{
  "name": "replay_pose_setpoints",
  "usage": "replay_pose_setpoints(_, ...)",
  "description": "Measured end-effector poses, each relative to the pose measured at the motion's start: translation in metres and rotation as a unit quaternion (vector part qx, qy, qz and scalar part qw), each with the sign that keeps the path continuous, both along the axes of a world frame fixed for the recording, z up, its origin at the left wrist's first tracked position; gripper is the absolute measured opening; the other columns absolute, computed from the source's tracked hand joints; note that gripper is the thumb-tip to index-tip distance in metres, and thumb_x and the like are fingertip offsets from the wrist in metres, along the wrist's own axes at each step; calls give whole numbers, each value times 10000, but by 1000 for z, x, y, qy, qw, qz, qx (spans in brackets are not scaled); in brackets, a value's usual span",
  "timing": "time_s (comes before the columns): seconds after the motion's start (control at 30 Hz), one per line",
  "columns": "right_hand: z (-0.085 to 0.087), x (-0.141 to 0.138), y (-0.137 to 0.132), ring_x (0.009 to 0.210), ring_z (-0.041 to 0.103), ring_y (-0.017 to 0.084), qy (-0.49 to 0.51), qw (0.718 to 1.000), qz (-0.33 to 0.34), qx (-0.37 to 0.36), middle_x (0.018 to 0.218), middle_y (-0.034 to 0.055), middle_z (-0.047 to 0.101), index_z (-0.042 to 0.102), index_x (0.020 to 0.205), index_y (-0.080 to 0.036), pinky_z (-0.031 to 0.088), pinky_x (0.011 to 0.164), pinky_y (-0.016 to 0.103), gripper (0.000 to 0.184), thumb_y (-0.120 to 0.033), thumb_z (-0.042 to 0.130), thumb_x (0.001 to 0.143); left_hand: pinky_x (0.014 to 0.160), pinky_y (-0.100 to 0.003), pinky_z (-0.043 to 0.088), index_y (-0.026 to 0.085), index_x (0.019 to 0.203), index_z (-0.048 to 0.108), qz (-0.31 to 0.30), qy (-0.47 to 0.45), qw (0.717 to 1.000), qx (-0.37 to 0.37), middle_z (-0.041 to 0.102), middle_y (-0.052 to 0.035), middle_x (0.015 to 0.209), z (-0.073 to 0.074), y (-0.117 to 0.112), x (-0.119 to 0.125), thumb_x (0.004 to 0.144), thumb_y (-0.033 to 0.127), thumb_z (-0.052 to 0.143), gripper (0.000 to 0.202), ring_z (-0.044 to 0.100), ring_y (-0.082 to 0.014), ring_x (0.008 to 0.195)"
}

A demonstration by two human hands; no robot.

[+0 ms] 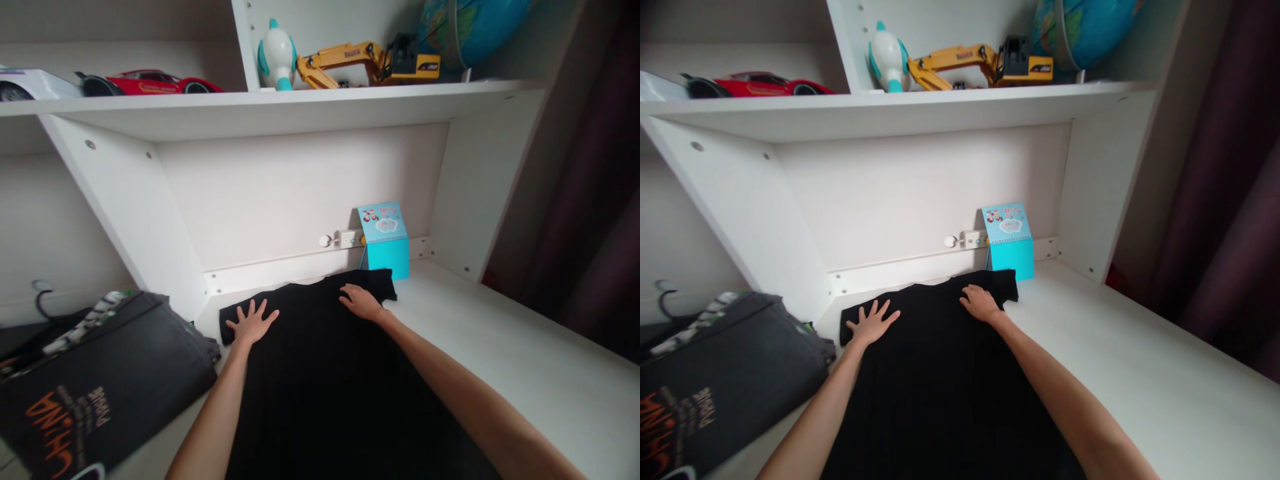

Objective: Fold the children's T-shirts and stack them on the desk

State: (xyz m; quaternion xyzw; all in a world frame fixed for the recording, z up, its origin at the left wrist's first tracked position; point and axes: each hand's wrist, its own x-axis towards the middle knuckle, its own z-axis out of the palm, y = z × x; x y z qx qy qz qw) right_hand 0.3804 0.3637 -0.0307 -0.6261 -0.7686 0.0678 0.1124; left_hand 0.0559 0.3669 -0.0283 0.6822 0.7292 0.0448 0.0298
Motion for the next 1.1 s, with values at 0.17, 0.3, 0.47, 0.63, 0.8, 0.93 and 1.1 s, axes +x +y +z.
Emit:
replay_pose_setpoints(0.17, -13, -21, 26, 1339, 125, 307, 2, 999, -49, 7, 1470, 81, 207, 301, 1387, -241, 177, 1023, 517, 582, -538, 287, 886, 890, -742, 111, 327, 1400, 217, -5, -8, 1000, -4, 124, -87, 1490, -1, 2, -5, 763, 737, 175, 758, 66, -470, 1302)
replay_pose_setpoints(0.3, -27, -23, 40, 1334, 126, 328, 0, 997, -83, -7, 1469, 75, 214, 274, 1395, -279, 154, 1012, 545, 617, -599, 235, 870, 903, -729, 117, 326, 1397, 228, -1, -10, 1000, 6, 149, -101, 1485, 0, 5, -10, 771, 727, 165, 746, 82, -450, 1311)
replay_pose_setpoints(0.47, -33, -22, 44, 1344, 106, 288, -2, 996, -94, -9, 1478, 32, 194, 250, 1397, -317, 140, 1029, 508, 619, -622, 218, 860, 925, -709, 92, 254, 1363, 344, -33, 27, 997, 58, 236, -158, 1451, 10, 4, 21, 838, 628, 148, 673, 93, -427, 1318)
replay_pose_setpoints(0.63, -34, -21, 46, 1343, 113, 286, -1, 995, -97, -5, 1475, 31, 204, 255, 1395, -324, 140, 1031, 500, 622, -630, 230, 853, 949, -688, 106, 280, 1397, 250, -141, -22, 990, 8, 162, -118, 1480, -1, -10, 70, 810, 680, 80, 730, 57, -392, 1335)
replay_pose_setpoints(0.8, -37, -21, 47, 1335, 155, 289, 7, 995, -94, 7, 1459, 35, 250, 299, 1377, -329, 160, 1028, 501, 603, -622, 269, 851, 967, -676, 94, 338, 1394, 226, -154, -36, 987, 19, 162, -72, 1485, -17, -13, 76, 789, 707, 87, 722, 56, -361, 1344)
replay_pose_setpoints(0.93, -33, -18, 46, 1335, 162, 285, 21, 993, -112, 35, 1456, 99, 243, 298, 1389, -243, 197, 1025, 476, 629, -588, 291, 863, 972, -670, 100, 341, 1397, 211, -155, -31, 987, 18, 149, -61, 1487, -17, -11, 73, 791, 701, 83, 716, 49, -355, 1347)
replay_pose_setpoints(1.1, -19, -22, 30, 1357, 68, 241, 24, 990, -117, 76, 1473, 137, 164, 265, 1394, -121, 160, 1055, 442, 524, -367, 221, 934, 975, -666, 91, 335, 1402, 195, -157, -30, 987, 12, 129, -65, 1491, -16, -11, 74, 790, 705, 73, 725, 38, -351, 1348)
